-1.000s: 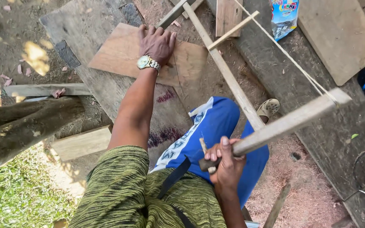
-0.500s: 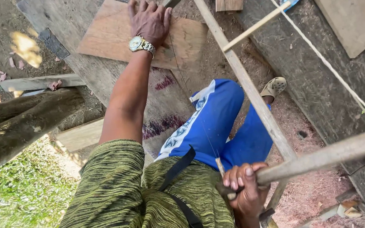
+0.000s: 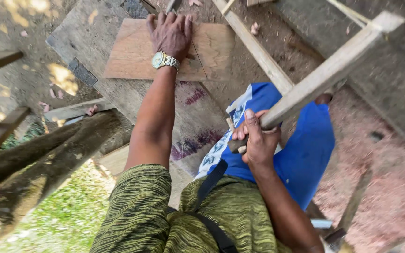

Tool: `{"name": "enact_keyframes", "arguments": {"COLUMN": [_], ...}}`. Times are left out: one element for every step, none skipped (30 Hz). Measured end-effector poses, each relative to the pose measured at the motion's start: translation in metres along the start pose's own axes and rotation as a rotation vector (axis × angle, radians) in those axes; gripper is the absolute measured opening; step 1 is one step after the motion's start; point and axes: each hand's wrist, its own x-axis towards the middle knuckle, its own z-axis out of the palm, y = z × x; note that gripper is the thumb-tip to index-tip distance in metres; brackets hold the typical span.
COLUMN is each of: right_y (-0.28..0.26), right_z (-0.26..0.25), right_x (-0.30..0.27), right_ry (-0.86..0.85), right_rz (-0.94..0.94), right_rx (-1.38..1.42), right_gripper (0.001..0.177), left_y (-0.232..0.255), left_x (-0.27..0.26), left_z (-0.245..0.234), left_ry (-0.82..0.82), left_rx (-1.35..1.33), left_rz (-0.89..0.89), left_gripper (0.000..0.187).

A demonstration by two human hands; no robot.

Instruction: Sawing a piece of wood with a bow saw.

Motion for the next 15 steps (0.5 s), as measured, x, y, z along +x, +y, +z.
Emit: {"name": "enact_keyframes", "arguments": {"right_y": [-0.004,-0.007,-0.011,-0.017,-0.023,-0.031,-0.039,-0.048,-0.052,-0.057,-0.061,-0.065,-0.070,-0.075,-0.076], "right_z": [0.002,0.007,0.002,-0.006,-0.014,-0.021,-0.026,-0.032,-0.043,-0.054,-0.065,-0.070,-0.075,-0.079,-0.080], "right_x": [-0.007,-0.007,-0.012,-0.024,-0.036,-0.049,-0.063,-0.075,-0.089,-0.103,-0.117,-0.124,-0.132,-0.139,-0.141], "right_ry": [0.017,0.018,0.027,0.046,0.065,0.079,0.056,0.030,0.040,0.032,0.025,0.025,0.030,0.035,0.034], "right_rz": [0.013,0.016,0.011,0.008,0.006,0.006,0.002,-0.003,-0.002,0.014,0.030,0.030,0.036,0.045,0.048], "right_rx": [-0.019,-0.034,-0.012,-0.024,-0.036,-0.035,-0.043,-0.053,-0.054,-0.020,0.014,0.010,0.034,0.057,0.053], "right_gripper": [0.023,0.023,0.023,0.023,0.022,0.022,0.018,0.015,0.015,0.014,0.013,0.013,0.014,0.014,0.014], "left_y": [0.002,-0.001,-0.004,-0.002,-0.001,0.001,0.002,0.003,0.004,0.002,0.000,0.000,-0.001,-0.002,-0.002], "left_x": [-0.002,0.005,0.009,0.003,-0.003,-0.002,0.000,0.003,0.003,0.001,-0.001,0.000,0.001,0.001,0.000], "left_z": [0.000,0.000,0.002,0.004,0.006,0.003,-0.001,-0.004,-0.003,-0.004,-0.006,-0.005,-0.004,-0.004,-0.003], "left_ry": [-0.042,-0.067,-0.069,-0.113,-0.157,-0.166,-0.128,-0.088,-0.095,-0.050,-0.005,-0.005,-0.004,-0.003,-0.004], "left_rx": [0.003,0.015,0.021,0.020,0.020,0.014,0.016,0.019,0.013,0.006,-0.001,-0.003,-0.003,-0.002,-0.003], "left_rz": [-0.021,-0.043,-0.020,-0.063,-0.105,-0.096,-0.093,-0.094,-0.089,-0.069,-0.050,-0.052,-0.039,-0.028,-0.033], "left_gripper": [0.033,0.033,0.033,0.035,0.036,0.036,0.035,0.034,0.034,0.033,0.033,0.033,0.031,0.029,0.029]}}
